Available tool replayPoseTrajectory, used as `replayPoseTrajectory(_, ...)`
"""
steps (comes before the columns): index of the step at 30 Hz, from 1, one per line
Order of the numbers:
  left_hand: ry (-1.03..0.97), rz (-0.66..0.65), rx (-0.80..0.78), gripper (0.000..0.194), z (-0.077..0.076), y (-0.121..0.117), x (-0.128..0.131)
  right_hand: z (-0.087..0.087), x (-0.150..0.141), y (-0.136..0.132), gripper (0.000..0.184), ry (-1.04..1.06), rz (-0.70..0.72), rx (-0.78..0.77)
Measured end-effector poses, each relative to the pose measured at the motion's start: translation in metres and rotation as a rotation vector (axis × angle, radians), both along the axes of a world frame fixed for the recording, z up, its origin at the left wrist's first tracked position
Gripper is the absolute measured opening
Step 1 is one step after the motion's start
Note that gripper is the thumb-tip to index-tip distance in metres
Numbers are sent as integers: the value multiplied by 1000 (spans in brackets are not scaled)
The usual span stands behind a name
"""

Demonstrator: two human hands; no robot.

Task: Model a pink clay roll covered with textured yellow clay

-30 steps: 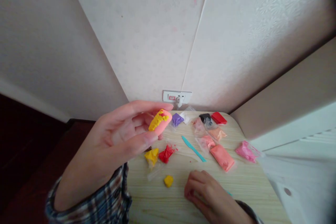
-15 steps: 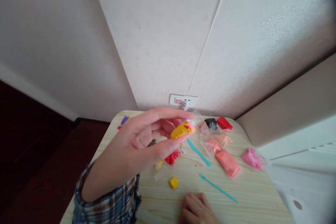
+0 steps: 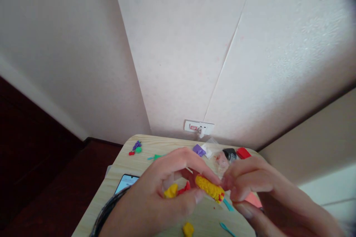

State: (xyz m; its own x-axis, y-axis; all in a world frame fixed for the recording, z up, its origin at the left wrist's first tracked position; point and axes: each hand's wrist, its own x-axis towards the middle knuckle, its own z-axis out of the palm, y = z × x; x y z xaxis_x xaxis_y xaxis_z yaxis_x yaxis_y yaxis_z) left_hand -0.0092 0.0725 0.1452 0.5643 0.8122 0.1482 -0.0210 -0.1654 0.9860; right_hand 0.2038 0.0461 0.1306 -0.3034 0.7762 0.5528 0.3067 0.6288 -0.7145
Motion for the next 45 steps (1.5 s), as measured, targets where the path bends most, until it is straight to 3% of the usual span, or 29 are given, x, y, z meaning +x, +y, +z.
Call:
replayPoseTrajectory(10, -15, 32, -177, 19, 6, 0, 8, -15, -7, 5, 2, 159, -60, -55)
replayPoseTrajectory(16, -104, 13, -231, 12, 3, 0, 8, -23, -6, 5, 28, 167, -132, -163)
replayPoseTrajectory(30, -94, -21, -236, 12, -2, -1, 9, -21, -8, 1, 38, 260, -22, -335)
replayPoseTrajectory(34, -66, -14, -218, 13, 0, -1, 10, -18, -7, 0, 37, 337, 54, -475)
replayPoseTrajectory(40, -50, -38, -260, 12, 1, -1, 9, -19, -2, 1, 23, 524, 337, -734)
replayPoseTrajectory(45, -83, -37, -218, 11, -1, 0, 11, -17, -4, -5, 19, 607, 336, -799)
